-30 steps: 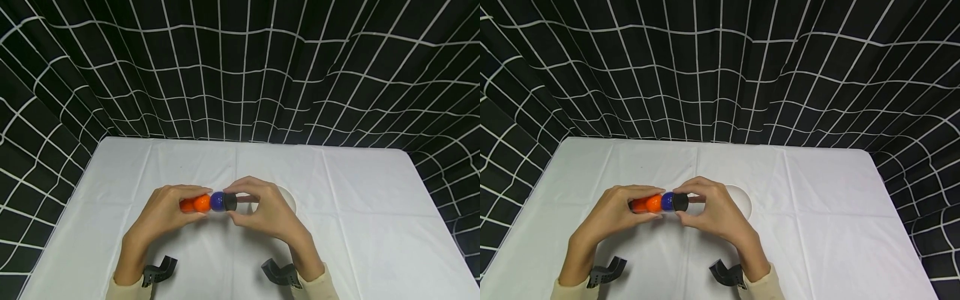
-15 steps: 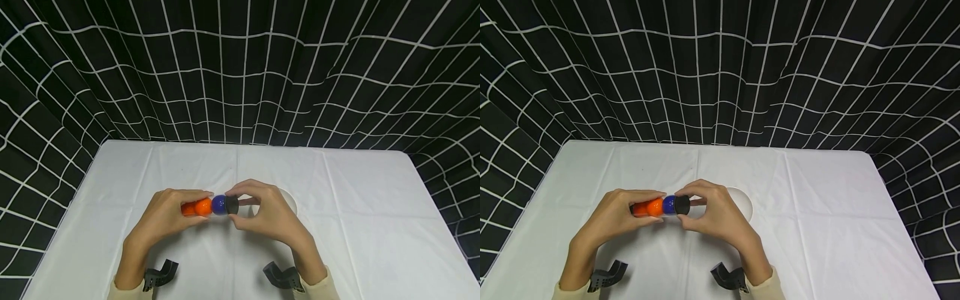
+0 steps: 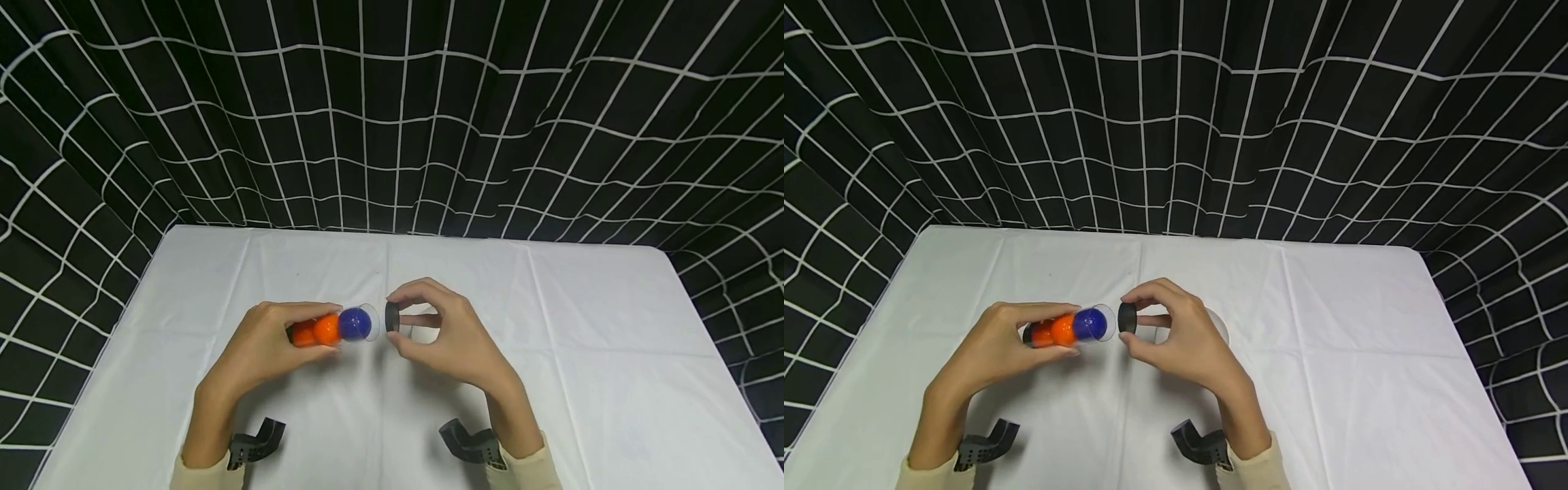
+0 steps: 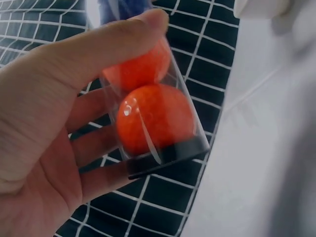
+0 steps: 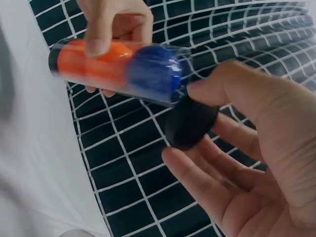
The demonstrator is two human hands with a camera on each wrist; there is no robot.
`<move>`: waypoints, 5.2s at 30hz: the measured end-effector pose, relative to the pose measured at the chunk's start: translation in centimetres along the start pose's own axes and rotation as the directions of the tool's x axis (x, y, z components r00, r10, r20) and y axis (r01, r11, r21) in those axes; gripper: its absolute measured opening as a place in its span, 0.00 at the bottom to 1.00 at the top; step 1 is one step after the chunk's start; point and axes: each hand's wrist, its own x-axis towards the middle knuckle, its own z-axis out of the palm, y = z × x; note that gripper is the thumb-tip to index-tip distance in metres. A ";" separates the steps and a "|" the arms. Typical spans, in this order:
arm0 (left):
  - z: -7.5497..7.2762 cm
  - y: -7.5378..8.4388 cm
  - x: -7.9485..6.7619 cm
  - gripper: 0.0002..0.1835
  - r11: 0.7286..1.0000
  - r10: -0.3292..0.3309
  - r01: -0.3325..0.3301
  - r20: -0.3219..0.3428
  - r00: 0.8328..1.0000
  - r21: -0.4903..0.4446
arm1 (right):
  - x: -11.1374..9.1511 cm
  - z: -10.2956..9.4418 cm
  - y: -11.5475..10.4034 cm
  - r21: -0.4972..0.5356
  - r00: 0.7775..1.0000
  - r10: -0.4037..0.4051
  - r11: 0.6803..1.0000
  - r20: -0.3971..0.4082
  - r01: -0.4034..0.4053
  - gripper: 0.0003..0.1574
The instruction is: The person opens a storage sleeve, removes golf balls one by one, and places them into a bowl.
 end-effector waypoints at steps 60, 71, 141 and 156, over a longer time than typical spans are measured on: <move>-1.0 -1.3 -0.2 0.30 0.996 -0.065 0.063 -0.036 0.997 -0.060 | 0.7 8.5 4.7 -0.735 0.990 0.097 0.678 0.099 0.007 0.13; -0.8 -1.2 -0.2 0.30 0.996 -0.077 0.076 -0.029 0.997 -0.042 | 0.5 8.6 5.0 -0.704 0.984 0.139 0.710 0.107 -0.024 0.13; -1.0 2.3 -0.4 0.27 0.893 0.233 -0.126 -0.203 0.951 0.433 | 0.6 4.4 3.0 0.310 0.987 0.148 0.943 -0.060 -0.123 0.28; -1.4 1.7 -0.4 0.28 0.968 0.091 -0.039 -0.203 0.975 0.247 | -0.2 2.7 2.0 0.312 0.989 0.121 0.946 -0.087 -0.088 0.26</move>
